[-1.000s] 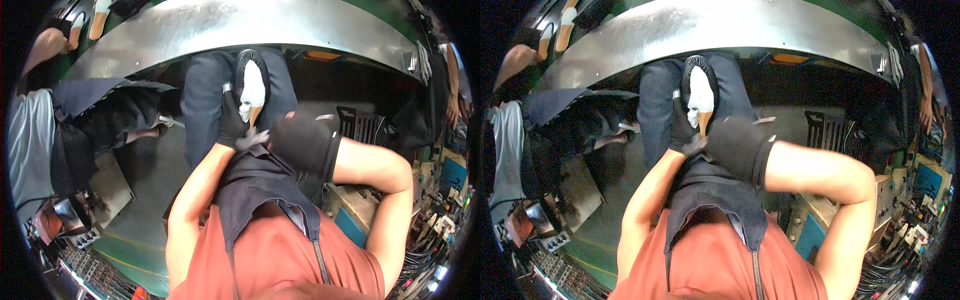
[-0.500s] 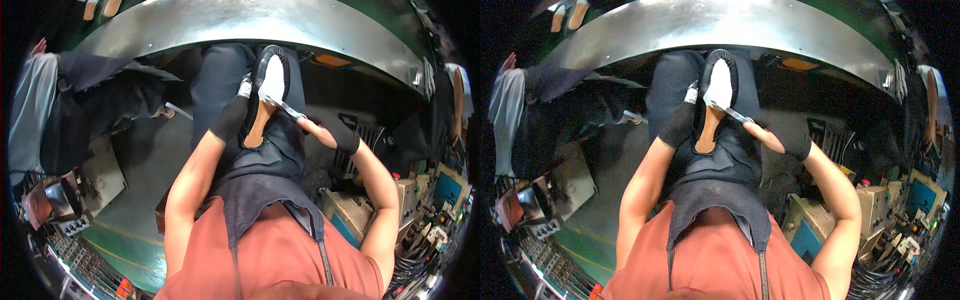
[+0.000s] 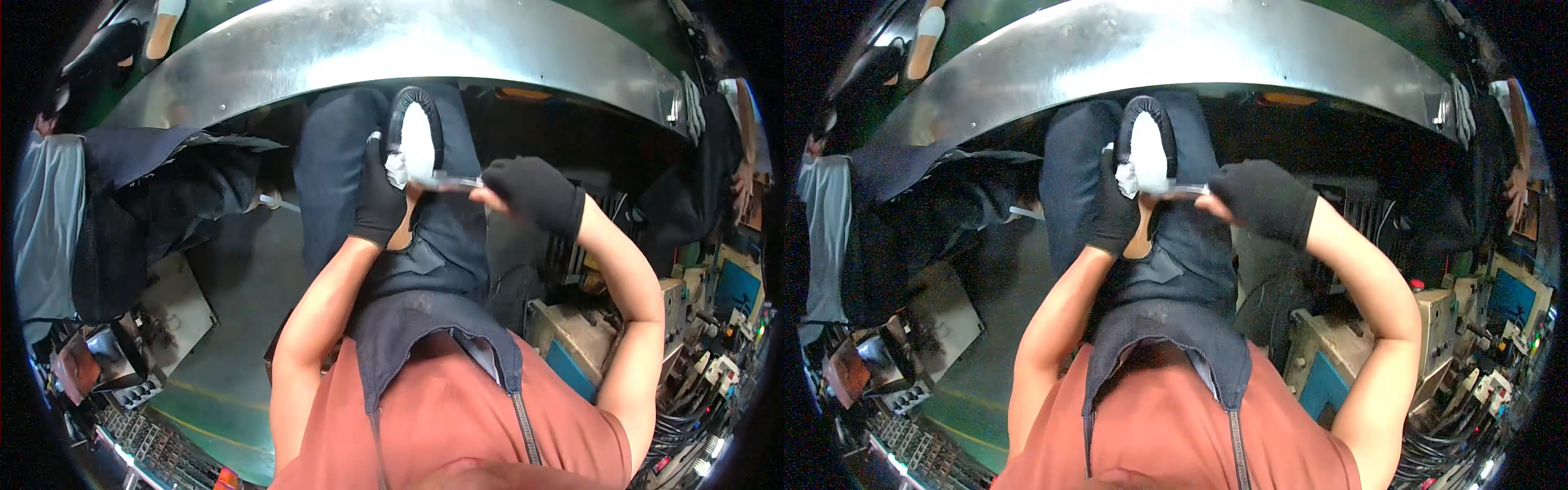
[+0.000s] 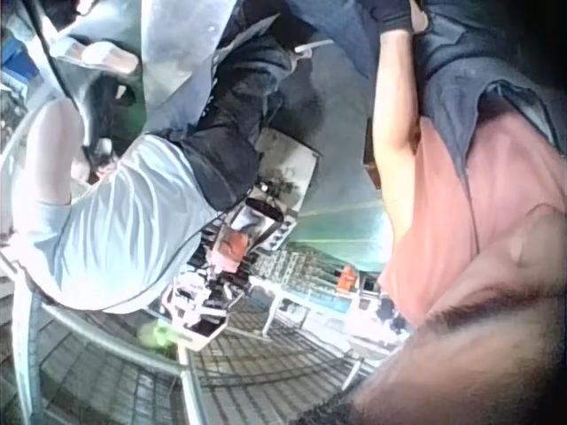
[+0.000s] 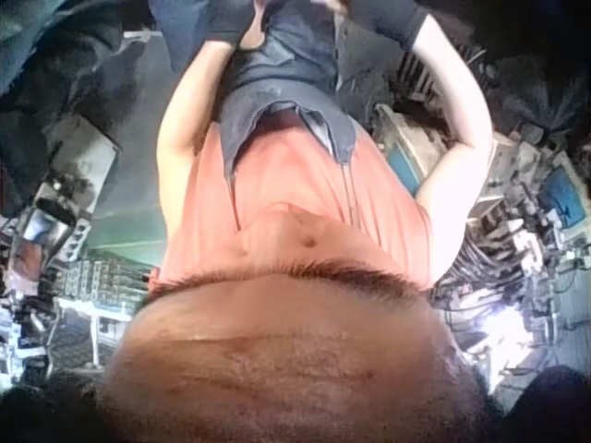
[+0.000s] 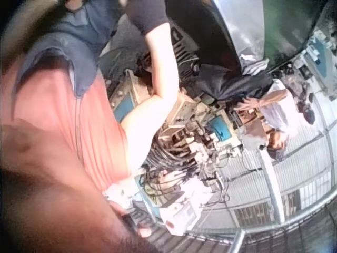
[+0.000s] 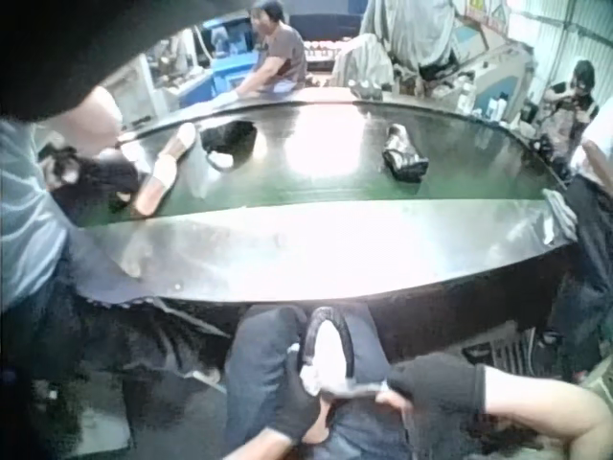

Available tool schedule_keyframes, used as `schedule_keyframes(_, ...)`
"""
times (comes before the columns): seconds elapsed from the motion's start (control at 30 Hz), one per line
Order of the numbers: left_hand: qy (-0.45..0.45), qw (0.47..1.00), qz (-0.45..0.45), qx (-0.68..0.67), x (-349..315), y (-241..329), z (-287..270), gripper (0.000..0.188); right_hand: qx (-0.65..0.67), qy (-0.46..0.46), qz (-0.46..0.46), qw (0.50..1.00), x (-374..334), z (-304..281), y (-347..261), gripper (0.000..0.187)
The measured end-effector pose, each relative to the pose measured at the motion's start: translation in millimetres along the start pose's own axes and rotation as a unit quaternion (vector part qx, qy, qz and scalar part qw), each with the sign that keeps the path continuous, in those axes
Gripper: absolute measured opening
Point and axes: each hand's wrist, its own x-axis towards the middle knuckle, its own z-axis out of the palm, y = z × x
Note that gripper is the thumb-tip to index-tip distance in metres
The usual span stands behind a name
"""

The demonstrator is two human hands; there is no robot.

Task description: The person uses pliers to trim excess material from the edges of shoes on a conveyor belt. They repeatedly pick up shoes, pull away loose material with the pliers, and place the shoes back on the belt. The process is repeated for multiple shoes throughout the clip.

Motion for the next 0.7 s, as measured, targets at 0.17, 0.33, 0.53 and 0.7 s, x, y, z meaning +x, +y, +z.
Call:
schedule_keyframes(0.17,-0.164,0.911,-0.186,-0.329,10.6,2.6,-32.1,0.058,-0.016,0.041,-0.231,0.972,11.8,-3.6,-84.5,0.043)
schedule_keyframes(0.33,-0.043,0.954,-0.223,-0.198,8.9,17.0,-18.2,0.043,0.211,0.010,0.077,0.974,-6.6,37.1,-8.5,0.033)
schedule_keyframes(0.53,0.013,0.995,-0.053,0.089,10.9,12.6,4.1,0.049,0.193,0.074,0.030,0.978,-25.3,-12.6,-52.2,0.028)
schedule_keyframes(0.7,-0.038,0.990,-0.118,0.063,9.3,49.0,4.4,0.078,0.165,0.178,-0.186,0.952,-3.7,-4.8,-51.7,0.025)
